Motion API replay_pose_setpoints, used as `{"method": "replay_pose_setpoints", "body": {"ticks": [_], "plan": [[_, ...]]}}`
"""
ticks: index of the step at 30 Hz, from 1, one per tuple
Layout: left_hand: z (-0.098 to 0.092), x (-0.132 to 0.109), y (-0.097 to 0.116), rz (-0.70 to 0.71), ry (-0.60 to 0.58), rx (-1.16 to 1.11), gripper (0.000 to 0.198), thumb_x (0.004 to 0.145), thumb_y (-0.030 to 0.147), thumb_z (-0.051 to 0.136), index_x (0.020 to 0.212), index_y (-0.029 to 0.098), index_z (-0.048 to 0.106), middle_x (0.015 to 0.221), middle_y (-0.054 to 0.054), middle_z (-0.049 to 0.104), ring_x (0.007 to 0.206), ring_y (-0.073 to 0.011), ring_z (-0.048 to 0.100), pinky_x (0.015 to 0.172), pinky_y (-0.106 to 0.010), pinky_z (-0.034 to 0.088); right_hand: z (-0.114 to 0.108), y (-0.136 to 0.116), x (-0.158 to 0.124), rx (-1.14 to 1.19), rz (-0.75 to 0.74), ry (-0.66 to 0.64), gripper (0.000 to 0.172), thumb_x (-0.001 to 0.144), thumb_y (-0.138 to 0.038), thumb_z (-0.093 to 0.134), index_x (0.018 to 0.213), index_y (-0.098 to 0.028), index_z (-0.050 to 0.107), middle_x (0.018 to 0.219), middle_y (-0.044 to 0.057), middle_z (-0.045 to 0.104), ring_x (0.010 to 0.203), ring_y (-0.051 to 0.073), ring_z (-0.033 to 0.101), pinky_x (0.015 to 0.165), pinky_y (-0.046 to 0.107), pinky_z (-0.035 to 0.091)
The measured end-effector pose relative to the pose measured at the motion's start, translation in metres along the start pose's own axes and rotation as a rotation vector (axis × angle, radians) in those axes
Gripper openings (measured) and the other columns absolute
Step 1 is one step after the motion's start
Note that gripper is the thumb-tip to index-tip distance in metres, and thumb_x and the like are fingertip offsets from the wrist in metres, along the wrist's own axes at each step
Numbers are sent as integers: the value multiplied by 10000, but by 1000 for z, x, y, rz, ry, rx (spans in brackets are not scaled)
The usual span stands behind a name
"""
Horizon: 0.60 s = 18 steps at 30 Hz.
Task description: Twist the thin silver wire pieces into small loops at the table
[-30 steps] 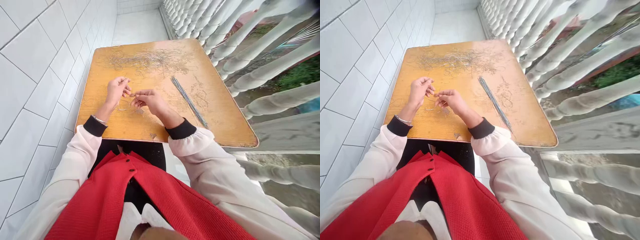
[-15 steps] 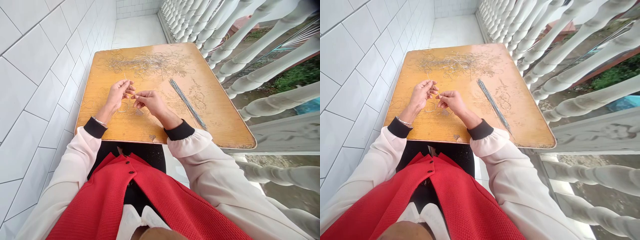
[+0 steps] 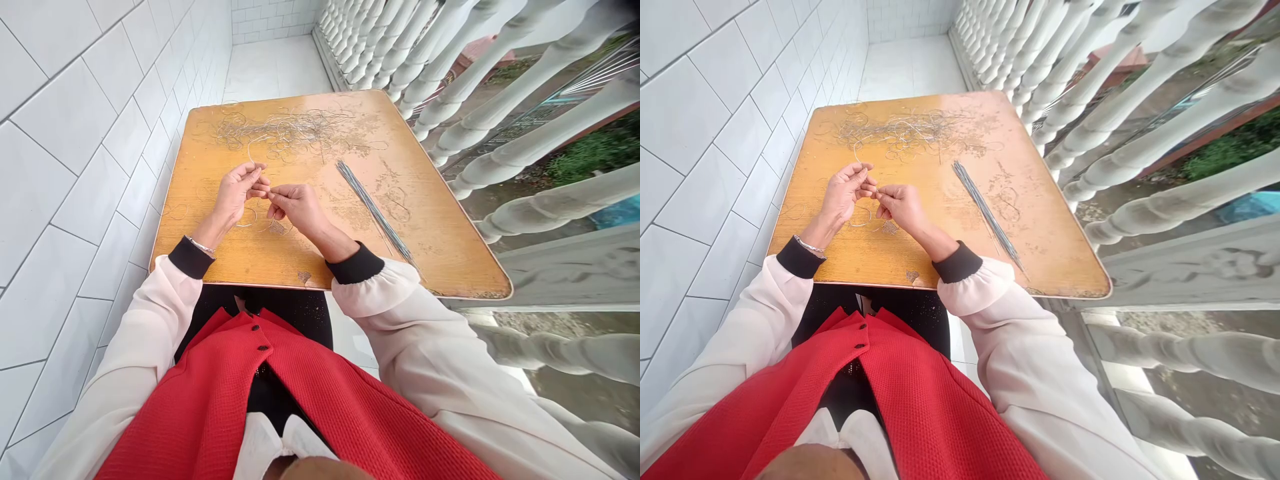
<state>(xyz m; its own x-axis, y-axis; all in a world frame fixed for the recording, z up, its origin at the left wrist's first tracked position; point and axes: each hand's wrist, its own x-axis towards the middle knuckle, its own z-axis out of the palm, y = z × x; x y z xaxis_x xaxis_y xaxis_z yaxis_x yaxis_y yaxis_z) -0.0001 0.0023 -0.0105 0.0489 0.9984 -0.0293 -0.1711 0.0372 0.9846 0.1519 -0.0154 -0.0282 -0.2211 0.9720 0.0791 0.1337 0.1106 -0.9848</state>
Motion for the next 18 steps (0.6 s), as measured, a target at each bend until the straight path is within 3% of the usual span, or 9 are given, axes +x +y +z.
{"method": "replay_pose_setpoints", "body": {"ticks": [7,10,13,18], "plan": [[1,1,1,-17,57,3,143,997,285,727,998,147,687,678,54,669,540,-22,637,569,-121,481,6,5,-1,-4,7,-58,247,971,-264,700,748,-163,671,525,-13,647,444,78,536,479,186,420],[-1,1,3,-38,64,8,153,1018,293,697,973,148,681,644,60,653,510,-13,601,534,-111,438,10,7,-2,-6,32,-75,158,959,-163,640,807,-160,684,512,-24,644,443,85,552,475,182,425],[-3,2,4,-28,79,-4,175,1036,308,670,958,152,677,636,61,647,485,-3,554,501,-111,392,15,6,-4,-31,56,-75,205,916,-49,567,788,-155,687,512,-24,651,440,84,552,471,177,427],[-4,3,5,-3,119,25,197,1079,340,590,1023,178,686,668,59,655,497,-3,536,519,-115,391,18,3,-7,-68,57,-23,230,897,-58,564,728,-159,683,495,-26,631,418,82,519,461,190,413]]}}
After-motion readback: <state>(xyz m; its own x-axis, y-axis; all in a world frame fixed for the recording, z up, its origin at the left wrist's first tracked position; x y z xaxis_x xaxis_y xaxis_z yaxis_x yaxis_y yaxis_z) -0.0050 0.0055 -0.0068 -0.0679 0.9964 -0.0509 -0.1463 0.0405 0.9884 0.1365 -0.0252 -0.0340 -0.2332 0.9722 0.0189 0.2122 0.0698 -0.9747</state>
